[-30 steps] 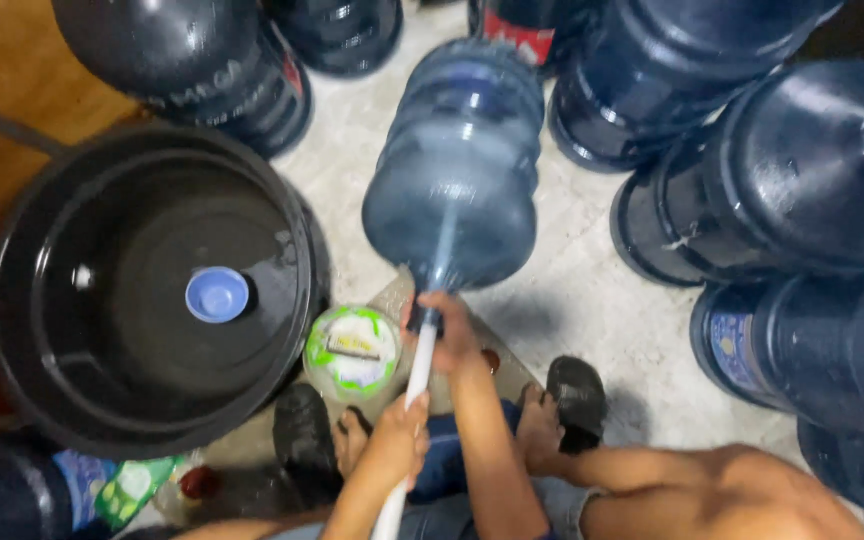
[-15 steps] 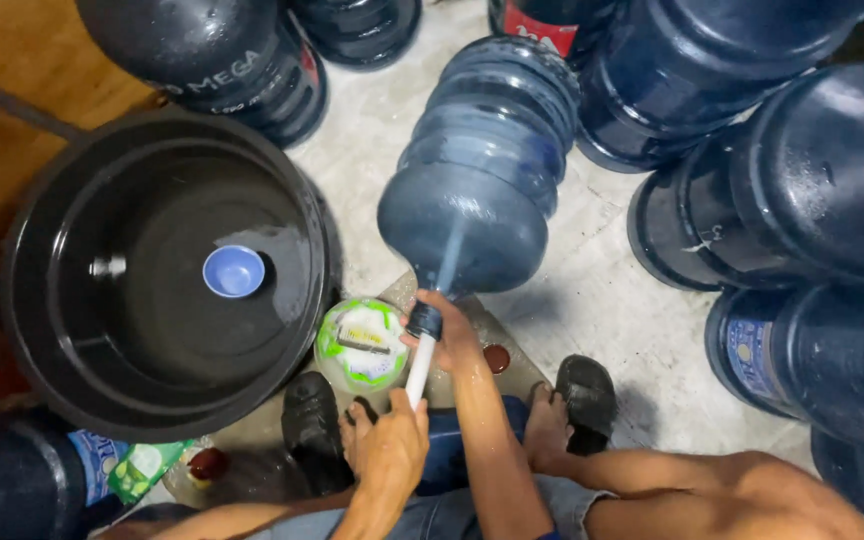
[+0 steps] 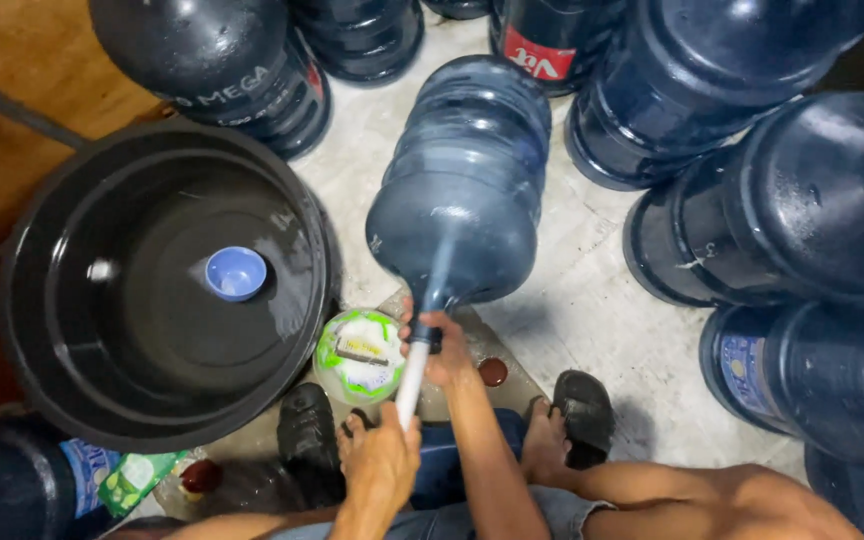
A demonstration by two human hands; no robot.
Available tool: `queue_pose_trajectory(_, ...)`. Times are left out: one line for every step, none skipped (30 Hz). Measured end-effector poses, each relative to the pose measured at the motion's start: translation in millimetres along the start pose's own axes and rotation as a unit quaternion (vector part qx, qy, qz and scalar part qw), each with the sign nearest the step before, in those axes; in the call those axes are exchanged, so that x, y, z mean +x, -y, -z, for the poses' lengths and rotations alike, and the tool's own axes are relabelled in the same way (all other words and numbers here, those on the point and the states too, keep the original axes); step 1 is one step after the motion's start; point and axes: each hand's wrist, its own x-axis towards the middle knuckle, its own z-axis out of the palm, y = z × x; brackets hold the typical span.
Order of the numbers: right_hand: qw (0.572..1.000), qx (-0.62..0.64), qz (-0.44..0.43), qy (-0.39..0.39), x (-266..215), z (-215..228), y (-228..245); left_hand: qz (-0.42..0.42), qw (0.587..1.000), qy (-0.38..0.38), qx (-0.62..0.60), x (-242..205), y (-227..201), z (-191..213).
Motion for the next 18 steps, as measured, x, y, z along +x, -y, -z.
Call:
queue_pose_trajectory(0.996,0.064,-0.031,0.046,5.0,6.1,2.5,0.057,0.994,0.068,-0.071,-3.7,-3.3,11.6)
queue_pose_trajectory(0.986,0.127,-0.062,0.091,10.0,12.1,5.3,0.113,0.974,0.134,-0.141,-7.5,-6.9,23.2)
queue_pose_trajectory(0.986,0.124,-0.063,0.095,11.0,14.8,7.2,0.112,0.975,0.129,-0.144,6.8,7.1,-5.6)
queue_pose_trajectory(0.983,0.135,-0.044,0.12,12.1,17.9,9.9,0.118,0.766,0.335,-0.536,21.9,20.3,-34.5)
queue_pose_trajectory(0.978,0.154,-0.026,0.136,5.1,24.4,4.8,0.094,0.373,0.46,-0.8,27.4,37.2,-64.2)
queue_pose_trajectory(0.978,0.159,-0.027,0.133,4.0,17.0,5.9,0.101,0.373,0.46,-0.8,20.9,24.9,-47.0)
queue_pose_trajectory(0.986,0.132,-0.035,0.096,4.8,9.9,9.3,0.137,0.505,0.406,-0.749,17.2,11.1,-31.2)
queue_pose_trajectory(0.992,0.105,-0.043,0.06,5.2,2.2,12.1,0.17,0.626,0.342,-0.68,13.0,-2.1,-14.8)
queue_pose_trajectory(0.992,0.099,-0.045,0.065,9.5,5.6,9.9,0.164,0.625,0.337,-0.684,14.1,-2.3,-11.7)
queue_pose_trajectory(0.994,0.094,-0.048,0.039,13.9,8.7,7.5,0.091,0.852,0.252,-0.449,15.1,-2.3,-8.2)
queue_pose_trajectory(0.994,0.095,-0.052,0.006,13.5,16.0,-2.0,0.016,0.977,0.141,-0.158,10.1,1.7,-7.1)
queue_pose_trajectory(0.994,0.094,-0.056,0.005,13.9,21.7,-8.0,0.02,0.977,0.141,-0.161,13.3,2.2,-8.8)
queue_pose_trajectory(0.996,0.09,-0.03,0.005,14.0,27.1,-10.9,0.017,0.973,0.158,-0.168,17.8,0.6,-10.3)
queue_pose_trajectory(0.996,0.085,-0.004,0.006,14.0,32.8,-13.6,0.015,0.969,0.175,-0.176,22.3,-1.1,-12.0)
queue_pose_trajectory(0.996,0.085,-0.006,0.002,10.7,32.9,-14.1,0.016,0.968,0.178,-0.177,29.9,-11.7,-5.5)
queue_pose_trajectory(0.996,0.086,0.008,0.022,7.3,32.7,-14.8,0.086,0.915,0.204,-0.337,37.3,-21.9,1.0)
queue_pose_trajectory(0.995,0.083,0.02,0.047,9.9,29.0,-11.3,0.149,0.832,0.216,-0.489,50.0,-33.4,9.9)
queue_pose_trajectory(0.996,0.077,0.017,0.05,9.2,26.4,-10.0,0.149,0.83,0.212,-0.494,48.2,-34.5,17.4)
